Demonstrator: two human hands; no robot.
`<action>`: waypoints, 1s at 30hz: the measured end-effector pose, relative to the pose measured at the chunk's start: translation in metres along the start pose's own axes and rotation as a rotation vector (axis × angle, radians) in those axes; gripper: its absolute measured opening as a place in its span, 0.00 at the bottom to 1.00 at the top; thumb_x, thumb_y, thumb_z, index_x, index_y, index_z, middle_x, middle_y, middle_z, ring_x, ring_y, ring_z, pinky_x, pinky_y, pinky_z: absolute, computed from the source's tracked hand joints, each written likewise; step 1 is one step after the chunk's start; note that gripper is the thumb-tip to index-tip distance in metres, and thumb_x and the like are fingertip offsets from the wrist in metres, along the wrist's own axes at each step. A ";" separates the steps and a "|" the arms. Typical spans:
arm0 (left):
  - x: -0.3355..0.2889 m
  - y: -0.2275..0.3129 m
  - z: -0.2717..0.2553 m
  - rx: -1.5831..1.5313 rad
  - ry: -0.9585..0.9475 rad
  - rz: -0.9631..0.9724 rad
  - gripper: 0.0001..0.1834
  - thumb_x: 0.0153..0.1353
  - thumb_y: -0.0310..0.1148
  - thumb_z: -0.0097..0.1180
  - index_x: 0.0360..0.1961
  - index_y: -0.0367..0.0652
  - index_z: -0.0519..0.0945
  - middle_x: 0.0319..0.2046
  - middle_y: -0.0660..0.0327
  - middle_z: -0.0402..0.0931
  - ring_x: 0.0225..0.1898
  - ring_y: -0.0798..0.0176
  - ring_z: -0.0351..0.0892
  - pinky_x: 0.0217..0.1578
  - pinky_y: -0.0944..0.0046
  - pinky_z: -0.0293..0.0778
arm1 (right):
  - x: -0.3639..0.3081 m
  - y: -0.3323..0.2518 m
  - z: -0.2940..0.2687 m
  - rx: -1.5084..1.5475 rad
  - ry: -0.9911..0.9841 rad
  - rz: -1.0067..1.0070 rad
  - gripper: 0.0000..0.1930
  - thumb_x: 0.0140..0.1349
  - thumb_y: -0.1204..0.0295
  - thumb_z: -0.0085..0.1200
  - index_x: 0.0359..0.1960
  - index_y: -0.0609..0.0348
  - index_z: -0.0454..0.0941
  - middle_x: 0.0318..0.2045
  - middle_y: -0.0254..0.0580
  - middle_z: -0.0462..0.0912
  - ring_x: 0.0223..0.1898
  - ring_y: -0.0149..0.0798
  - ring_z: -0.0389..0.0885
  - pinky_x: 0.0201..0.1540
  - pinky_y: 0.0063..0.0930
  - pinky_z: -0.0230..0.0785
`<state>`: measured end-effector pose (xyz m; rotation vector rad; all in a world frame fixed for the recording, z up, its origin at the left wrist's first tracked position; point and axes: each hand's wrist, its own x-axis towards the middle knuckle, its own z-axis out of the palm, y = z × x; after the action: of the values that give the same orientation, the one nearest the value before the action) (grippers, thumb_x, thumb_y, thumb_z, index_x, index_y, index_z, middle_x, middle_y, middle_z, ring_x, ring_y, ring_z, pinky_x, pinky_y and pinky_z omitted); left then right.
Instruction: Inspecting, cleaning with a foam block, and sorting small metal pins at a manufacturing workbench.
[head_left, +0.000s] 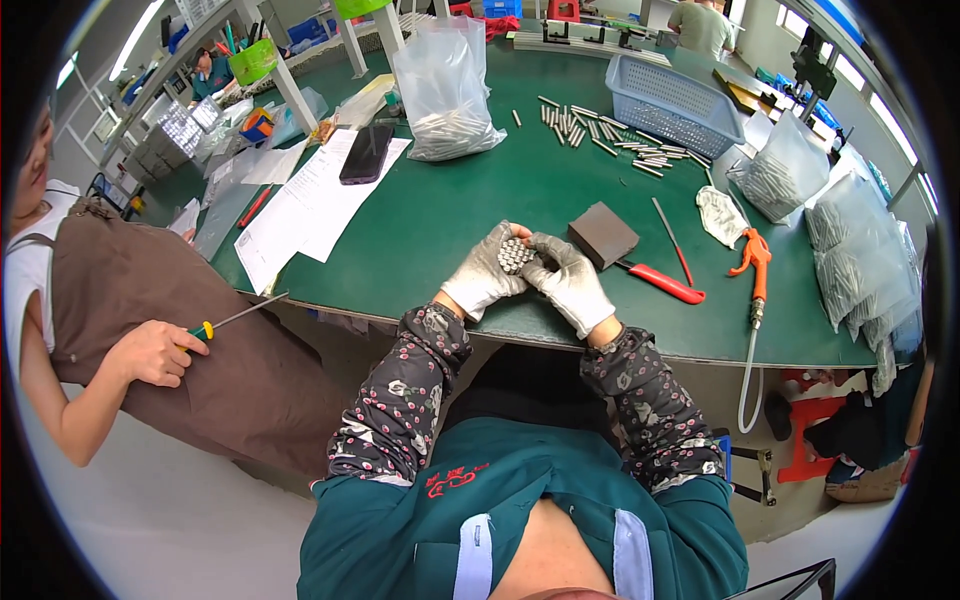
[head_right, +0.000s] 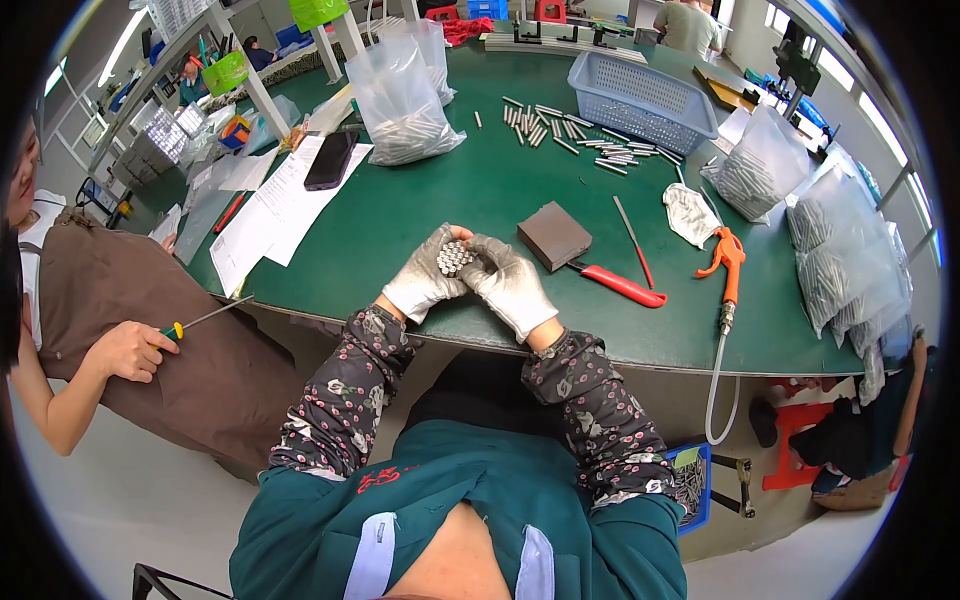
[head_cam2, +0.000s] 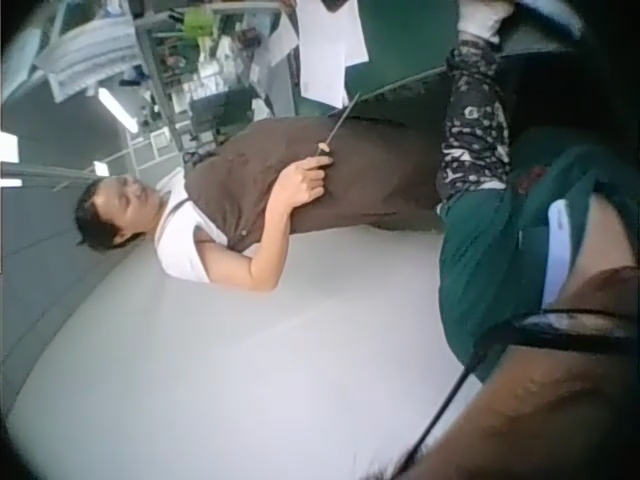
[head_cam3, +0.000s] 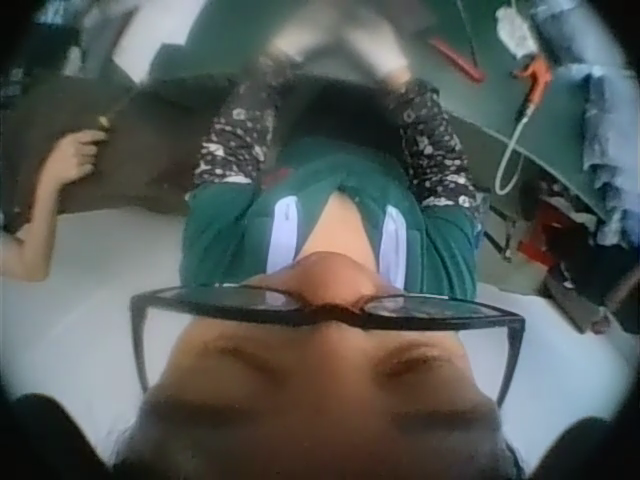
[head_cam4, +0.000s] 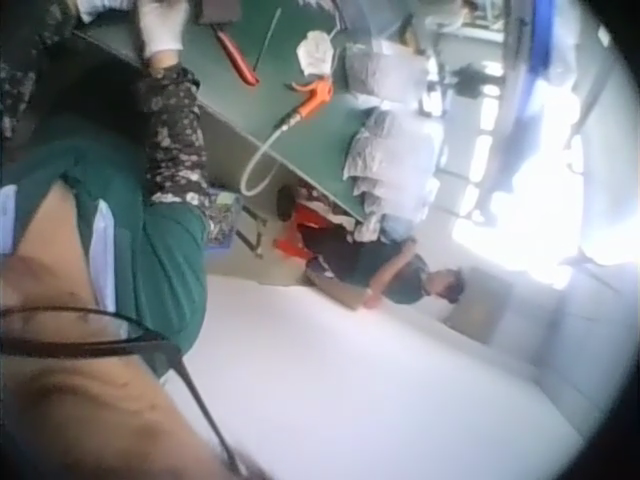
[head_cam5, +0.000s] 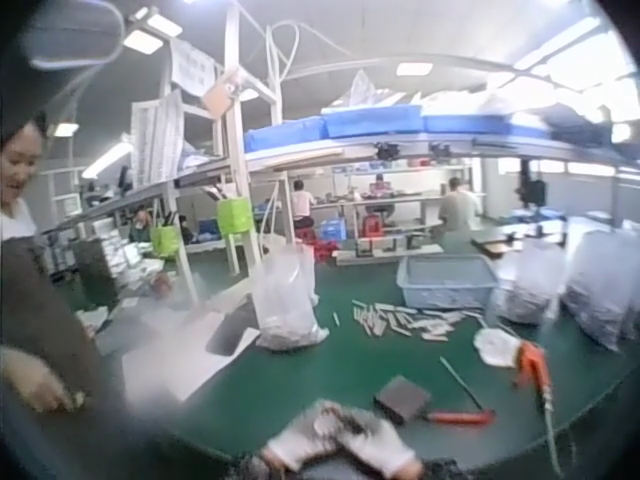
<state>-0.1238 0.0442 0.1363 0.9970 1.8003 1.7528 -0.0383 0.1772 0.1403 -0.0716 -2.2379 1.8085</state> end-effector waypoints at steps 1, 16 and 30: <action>-0.002 0.001 0.001 -0.025 -0.012 0.005 0.29 0.38 0.22 0.66 0.44 0.43 0.67 0.37 0.66 0.71 0.38 0.72 0.71 0.41 0.72 0.70 | -0.002 0.001 -0.001 -0.017 -0.011 -0.021 0.23 0.53 0.72 0.57 0.51 0.67 0.69 0.43 0.44 0.76 0.45 0.32 0.74 0.49 0.24 0.66; -0.006 0.006 0.001 -0.044 -0.038 0.038 0.31 0.37 0.20 0.63 0.47 0.42 0.67 0.38 0.66 0.72 0.39 0.72 0.72 0.42 0.72 0.70 | -0.004 0.010 0.002 -0.064 0.042 -0.161 0.19 0.52 0.70 0.57 0.46 0.64 0.73 0.38 0.48 0.79 0.38 0.36 0.80 0.42 0.25 0.71; -0.008 0.005 0.001 0.087 -0.019 0.047 0.43 0.36 0.21 0.64 0.58 0.45 0.60 0.36 0.63 0.72 0.38 0.69 0.72 0.42 0.69 0.70 | -0.007 0.006 0.000 0.006 0.008 -0.092 0.23 0.52 0.70 0.57 0.49 0.65 0.70 0.41 0.49 0.79 0.41 0.36 0.79 0.44 0.25 0.71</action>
<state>-0.1162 0.0385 0.1400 1.0951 1.8693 1.6996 -0.0322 0.1774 0.1332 0.0247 -2.1934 1.7638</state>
